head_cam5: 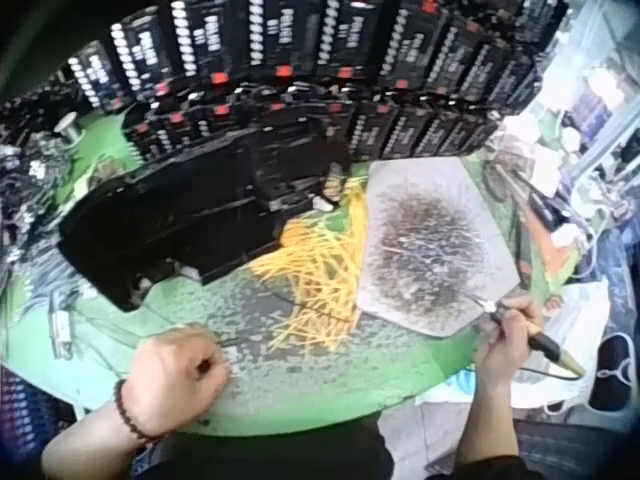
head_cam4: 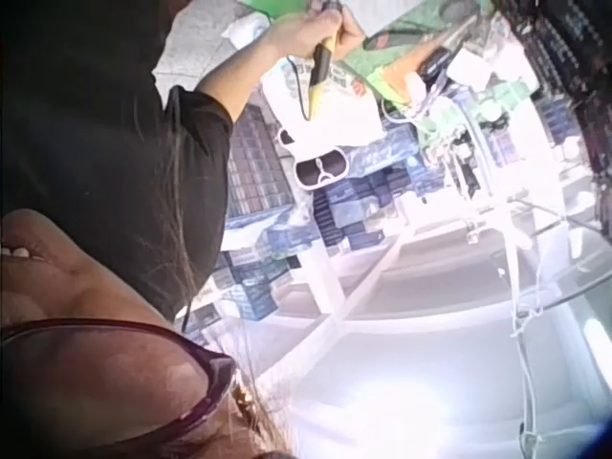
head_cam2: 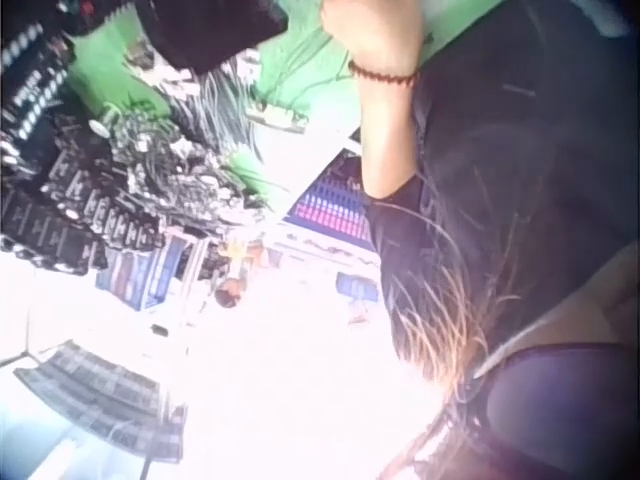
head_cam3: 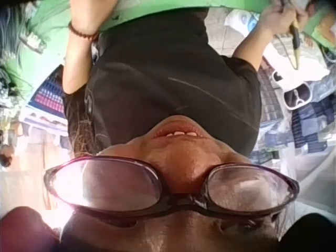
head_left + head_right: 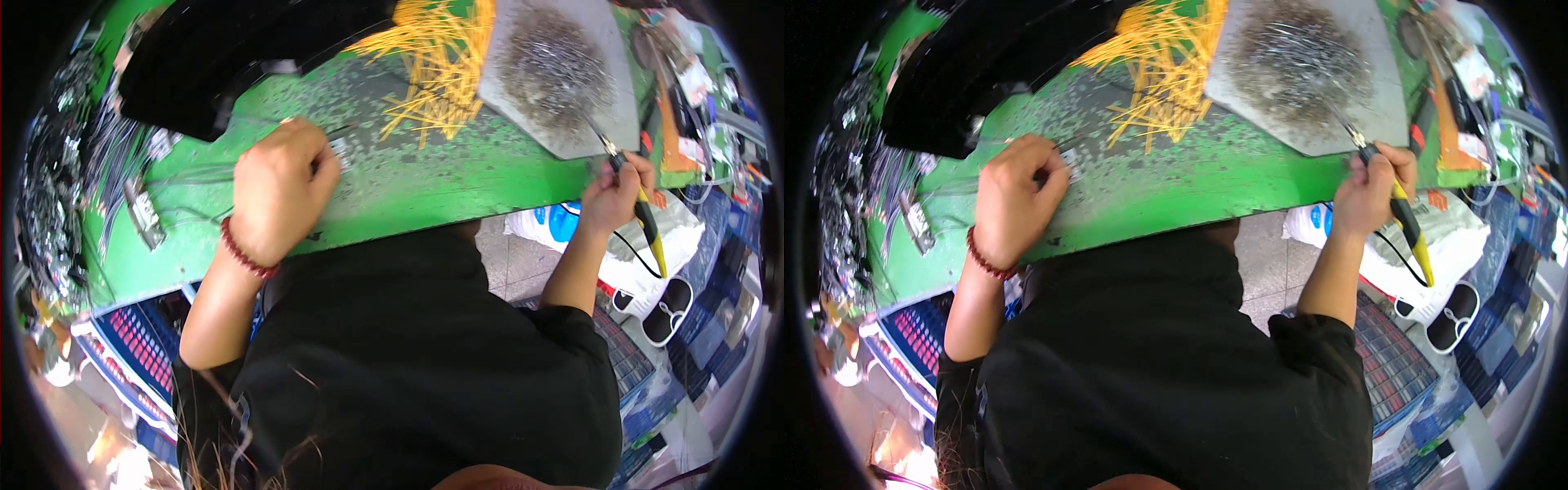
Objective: Soldering wires to small circuit boards as part of an assembly process.
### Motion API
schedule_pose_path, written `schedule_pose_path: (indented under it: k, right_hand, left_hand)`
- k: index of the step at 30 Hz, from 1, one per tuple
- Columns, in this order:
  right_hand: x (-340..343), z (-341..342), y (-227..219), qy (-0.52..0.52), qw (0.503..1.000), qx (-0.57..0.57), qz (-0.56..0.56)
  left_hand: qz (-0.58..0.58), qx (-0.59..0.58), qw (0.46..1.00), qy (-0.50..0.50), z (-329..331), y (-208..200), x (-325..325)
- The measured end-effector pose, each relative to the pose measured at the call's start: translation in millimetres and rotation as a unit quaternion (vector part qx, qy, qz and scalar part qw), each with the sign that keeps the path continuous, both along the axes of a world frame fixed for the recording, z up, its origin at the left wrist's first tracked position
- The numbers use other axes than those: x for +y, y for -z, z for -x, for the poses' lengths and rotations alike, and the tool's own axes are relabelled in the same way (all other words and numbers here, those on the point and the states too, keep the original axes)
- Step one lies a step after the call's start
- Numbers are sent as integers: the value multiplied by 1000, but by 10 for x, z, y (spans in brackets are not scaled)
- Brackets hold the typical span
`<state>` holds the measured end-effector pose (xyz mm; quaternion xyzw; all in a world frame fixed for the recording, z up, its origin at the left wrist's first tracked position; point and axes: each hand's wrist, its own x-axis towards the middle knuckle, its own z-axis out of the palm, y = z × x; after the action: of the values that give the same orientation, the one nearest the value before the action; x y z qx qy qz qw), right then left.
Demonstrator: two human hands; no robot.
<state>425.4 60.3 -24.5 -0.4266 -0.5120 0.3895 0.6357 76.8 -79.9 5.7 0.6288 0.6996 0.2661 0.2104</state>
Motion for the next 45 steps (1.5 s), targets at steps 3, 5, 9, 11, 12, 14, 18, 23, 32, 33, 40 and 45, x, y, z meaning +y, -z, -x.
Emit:
schedule_pose_path:
  k: [3,5,9,11,12,14,18,23,32,33,40,45]
  right_hand:
    - [-195,271,-103,-117,993,25,11]
    - [-363,573,-59,-167,985,23,23]
    - [-662,1110,-34,-260,961,-36,87]
    - [-733,1207,-9,-295,948,-31,116]
    - [-748,1216,27,-298,947,-32,117]
    - [-758,1225,89,-332,939,-26,89]
    - [-773,1260,99,-322,941,-49,88]
    - [-782,1255,89,-336,934,-68,97]
    - [-777,1289,55,-347,928,-78,111]
    - [-780,1292,52,-353,925,-77,116]
    - [-772,1296,38,-353,923,-112,104]
    - [-782,1278,82,-320,942,-71,75]
  left_hand:
    - [-14,12,1000,17,-5,49,38]
    - [-24,18,999,19,4,66,31]
    - [-35,1,999,4,-7,105,8]
    - [-30,6,1000,3,-4,96,-6]
    - [-28,9,1000,8,1,95,-11]
    - [-32,4,999,9,17,109,-19]
    - [-47,-16,999,14,42,146,-24]
    - [-47,-17,999,16,49,145,-17]
    - [-34,-32,999,18,56,147,-34]
    - [-33,-29,999,17,56,142,-37]
    - [-51,-18,998,16,55,150,-31]
    - [-51,-19,998,17,50,148,-39]
